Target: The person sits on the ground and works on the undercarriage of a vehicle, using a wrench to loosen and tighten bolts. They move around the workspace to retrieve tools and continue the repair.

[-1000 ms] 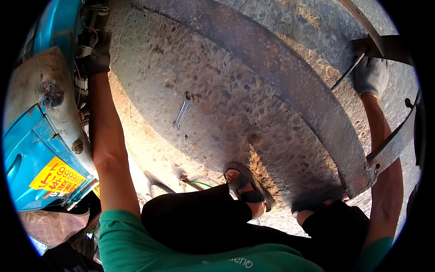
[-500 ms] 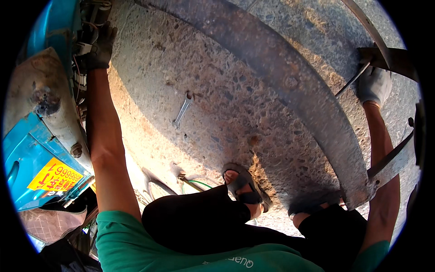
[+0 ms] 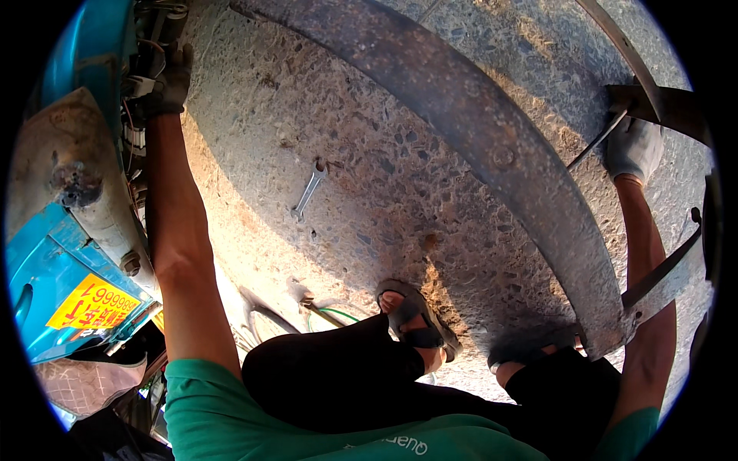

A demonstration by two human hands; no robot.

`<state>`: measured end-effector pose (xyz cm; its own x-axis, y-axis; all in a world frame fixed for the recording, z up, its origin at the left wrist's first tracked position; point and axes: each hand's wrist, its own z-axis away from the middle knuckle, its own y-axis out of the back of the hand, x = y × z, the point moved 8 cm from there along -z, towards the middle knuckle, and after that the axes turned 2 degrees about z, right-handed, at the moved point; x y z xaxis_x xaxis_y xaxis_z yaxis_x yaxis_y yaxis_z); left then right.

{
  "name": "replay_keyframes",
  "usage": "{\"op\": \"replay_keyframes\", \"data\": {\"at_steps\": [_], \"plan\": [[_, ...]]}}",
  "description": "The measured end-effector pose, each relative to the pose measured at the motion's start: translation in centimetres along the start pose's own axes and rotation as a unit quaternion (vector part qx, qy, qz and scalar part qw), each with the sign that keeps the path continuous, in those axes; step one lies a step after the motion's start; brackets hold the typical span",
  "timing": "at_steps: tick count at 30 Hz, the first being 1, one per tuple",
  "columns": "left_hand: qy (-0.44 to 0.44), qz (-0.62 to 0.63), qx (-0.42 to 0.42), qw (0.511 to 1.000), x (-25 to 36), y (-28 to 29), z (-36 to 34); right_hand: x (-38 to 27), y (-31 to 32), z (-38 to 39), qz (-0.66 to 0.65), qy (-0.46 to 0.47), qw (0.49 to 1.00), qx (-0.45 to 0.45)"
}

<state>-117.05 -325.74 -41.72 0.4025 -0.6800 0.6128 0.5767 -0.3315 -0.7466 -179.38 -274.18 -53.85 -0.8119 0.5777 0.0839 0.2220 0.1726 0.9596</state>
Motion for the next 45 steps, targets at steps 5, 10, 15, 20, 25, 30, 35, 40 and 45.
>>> {"op": "replay_keyframes", "data": {"at_steps": [5,10,15,20,25,30,35,40,45], "plan": [[-0.048,-0.006,0.044,0.998,-0.7,-1.1,-0.2,0.7,0.6,0.0,-0.008,-0.007,1.0,0.012],[-0.076,-0.054,0.035,0.995,0.8,-0.5,0.3,0.6,0.4,-0.1,-0.011,0.007,1.0,0.022],[-0.01,0.028,-0.043,0.999,-0.4,-0.9,0.4,0.1,0.9,-0.1,-0.021,-0.01,1.0,0.014],[-0.113,-0.194,0.121,0.967,0.9,0.5,0.9,0.0,1.0,0.1,-0.011,0.008,0.999,0.031],[-0.001,-0.023,-0.05,0.998,-0.6,-1.6,0.9,-0.1,1.1,0.2,-0.006,0.001,1.0,0.026],[-0.021,-0.004,-0.038,0.999,0.8,-0.4,1.2,-0.4,1.0,0.0,-0.022,-0.003,1.0,0.016],[-0.101,-0.124,0.003,0.987,-1.2,-2.1,0.2,-0.1,1.3,0.2,-0.023,0.016,0.999,0.04],[-0.189,-0.272,0.092,0.939,1.5,-1.6,0.8,0.2,0.7,0.1,-0.016,-0.001,1.0,0.02],[-0.172,-0.215,0.064,0.959,2.0,-0.4,0.3,0.0,1.0,0.0,-0.035,0.01,0.999,0.033]]}}
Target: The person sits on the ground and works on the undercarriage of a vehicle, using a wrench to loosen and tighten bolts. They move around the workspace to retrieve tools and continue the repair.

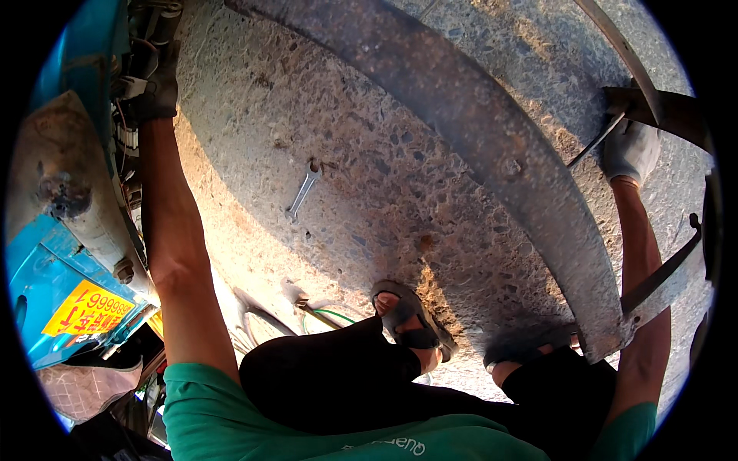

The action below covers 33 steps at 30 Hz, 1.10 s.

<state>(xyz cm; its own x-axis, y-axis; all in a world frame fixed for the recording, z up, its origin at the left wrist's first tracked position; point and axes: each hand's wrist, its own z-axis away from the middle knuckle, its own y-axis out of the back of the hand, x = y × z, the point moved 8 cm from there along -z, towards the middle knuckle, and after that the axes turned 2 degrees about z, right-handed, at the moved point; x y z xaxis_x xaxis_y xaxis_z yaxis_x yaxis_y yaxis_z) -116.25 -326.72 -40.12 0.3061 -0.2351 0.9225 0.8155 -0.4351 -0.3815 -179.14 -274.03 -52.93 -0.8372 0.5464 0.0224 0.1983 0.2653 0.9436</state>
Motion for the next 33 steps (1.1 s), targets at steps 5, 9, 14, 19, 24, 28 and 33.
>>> {"op": "replay_keyframes", "data": {"at_steps": [5,9,14,19,24,28,33], "plan": [[0.019,0.087,-0.04,0.995,-0.1,0.4,-0.4,0.4,-0.4,0.2,0.019,-0.011,1.0,-0.01],[0.055,0.097,0.025,0.993,-1.3,0.6,-0.2,0.5,-0.4,0.1,0.005,-0.02,1.0,-0.016],[0.101,0.128,-0.013,0.987,-2.9,-1.9,0.9,0.8,-0.5,0.1,-0.007,-0.002,1.0,-0.017],[0.126,0.132,-0.006,0.983,-2.5,-1.2,1.3,0.7,-0.4,-0.1,-0.036,-0.005,0.999,-0.014],[0.103,0.186,-0.017,0.977,-2.2,-1.4,1.0,0.4,-0.2,0.0,0.001,0.004,1.0,0.002],[0.104,0.247,-0.061,0.961,-2.6,-2.8,0.9,0.8,-0.4,0.2,-0.01,-0.003,1.0,-0.008],[0.038,0.12,-0.049,0.991,-0.9,-0.2,0.1,0.2,-0.2,0.0,0.002,-0.011,1.0,-0.003]]}}
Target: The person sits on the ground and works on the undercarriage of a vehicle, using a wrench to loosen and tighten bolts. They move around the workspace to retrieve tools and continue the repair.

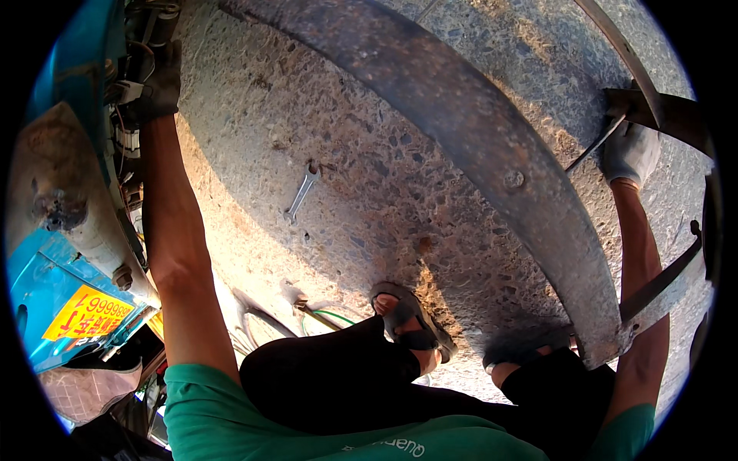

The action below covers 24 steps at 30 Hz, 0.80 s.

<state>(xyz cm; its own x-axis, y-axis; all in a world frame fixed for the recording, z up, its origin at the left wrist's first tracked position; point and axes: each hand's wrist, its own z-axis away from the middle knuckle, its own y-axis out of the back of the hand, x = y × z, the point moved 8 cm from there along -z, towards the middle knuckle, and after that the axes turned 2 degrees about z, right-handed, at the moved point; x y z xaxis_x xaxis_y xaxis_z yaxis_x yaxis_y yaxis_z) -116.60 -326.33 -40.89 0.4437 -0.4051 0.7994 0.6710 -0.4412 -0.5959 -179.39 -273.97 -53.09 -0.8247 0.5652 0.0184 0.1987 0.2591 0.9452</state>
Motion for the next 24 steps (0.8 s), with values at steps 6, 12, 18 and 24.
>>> {"op": "replay_keyframes", "data": {"at_steps": [6,12,18,24], "plan": [[-0.054,-0.125,0.057,0.989,-0.2,-0.2,-0.5,0.1,0.4,0.4,0.012,0.006,1.0,0.017],[0.043,-0.031,0.002,0.999,-0.9,-0.6,0.6,0.0,-0.1,0.1,-0.021,0.002,1.0,-0.002],[0.12,0.044,-0.034,0.991,-3.0,-3.5,0.9,-0.3,0.4,0.1,0.0,0.005,1.0,0.004],[0.124,0.069,-0.036,0.989,-1.2,-0.7,0.4,-0.2,-0.2,0.1,0.006,0.005,1.0,-0.009]]}}
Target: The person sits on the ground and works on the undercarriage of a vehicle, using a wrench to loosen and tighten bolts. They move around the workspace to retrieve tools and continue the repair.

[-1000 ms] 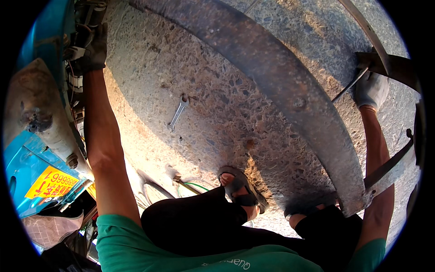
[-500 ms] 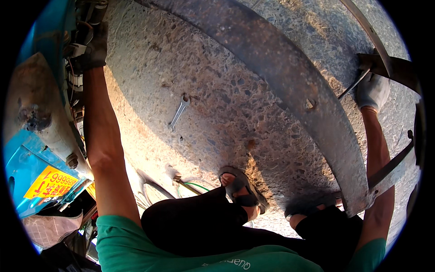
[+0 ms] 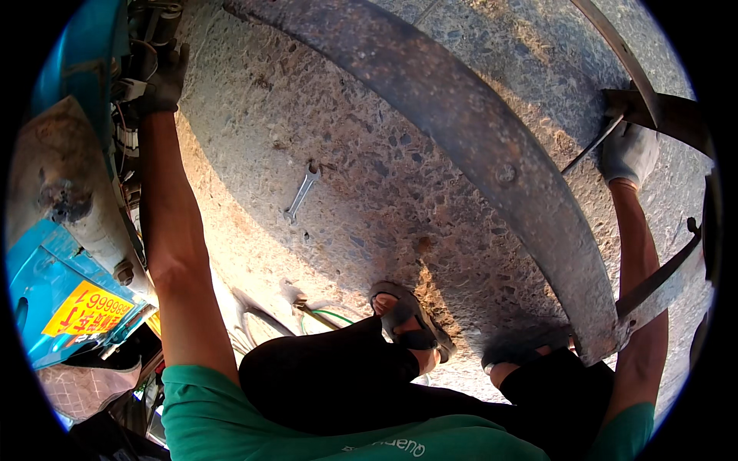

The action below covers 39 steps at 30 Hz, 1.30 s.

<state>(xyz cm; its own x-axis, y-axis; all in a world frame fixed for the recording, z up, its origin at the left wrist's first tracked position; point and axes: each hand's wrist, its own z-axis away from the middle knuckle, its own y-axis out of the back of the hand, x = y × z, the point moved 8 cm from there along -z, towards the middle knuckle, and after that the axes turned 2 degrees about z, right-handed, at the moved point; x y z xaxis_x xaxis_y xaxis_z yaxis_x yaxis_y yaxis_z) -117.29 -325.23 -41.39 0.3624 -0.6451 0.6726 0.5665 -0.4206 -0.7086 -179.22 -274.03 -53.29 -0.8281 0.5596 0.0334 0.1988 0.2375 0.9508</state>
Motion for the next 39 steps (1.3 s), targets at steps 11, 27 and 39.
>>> {"op": "replay_keyframes", "data": {"at_steps": [11,27,39], "plan": [[-0.058,0.009,0.044,0.997,-1.4,-1.2,0.1,0.7,-0.5,0.2,-0.006,-0.008,1.0,0.007],[-0.007,0.022,0.038,0.999,-2.5,-2.1,-1.0,0.5,0.1,0.2,0.005,0.004,1.0,0.009],[-0.059,-0.052,0.091,0.993,-2.8,-1.5,-1.5,0.5,0.2,0.2,0.014,0.001,1.0,0.019]]}}
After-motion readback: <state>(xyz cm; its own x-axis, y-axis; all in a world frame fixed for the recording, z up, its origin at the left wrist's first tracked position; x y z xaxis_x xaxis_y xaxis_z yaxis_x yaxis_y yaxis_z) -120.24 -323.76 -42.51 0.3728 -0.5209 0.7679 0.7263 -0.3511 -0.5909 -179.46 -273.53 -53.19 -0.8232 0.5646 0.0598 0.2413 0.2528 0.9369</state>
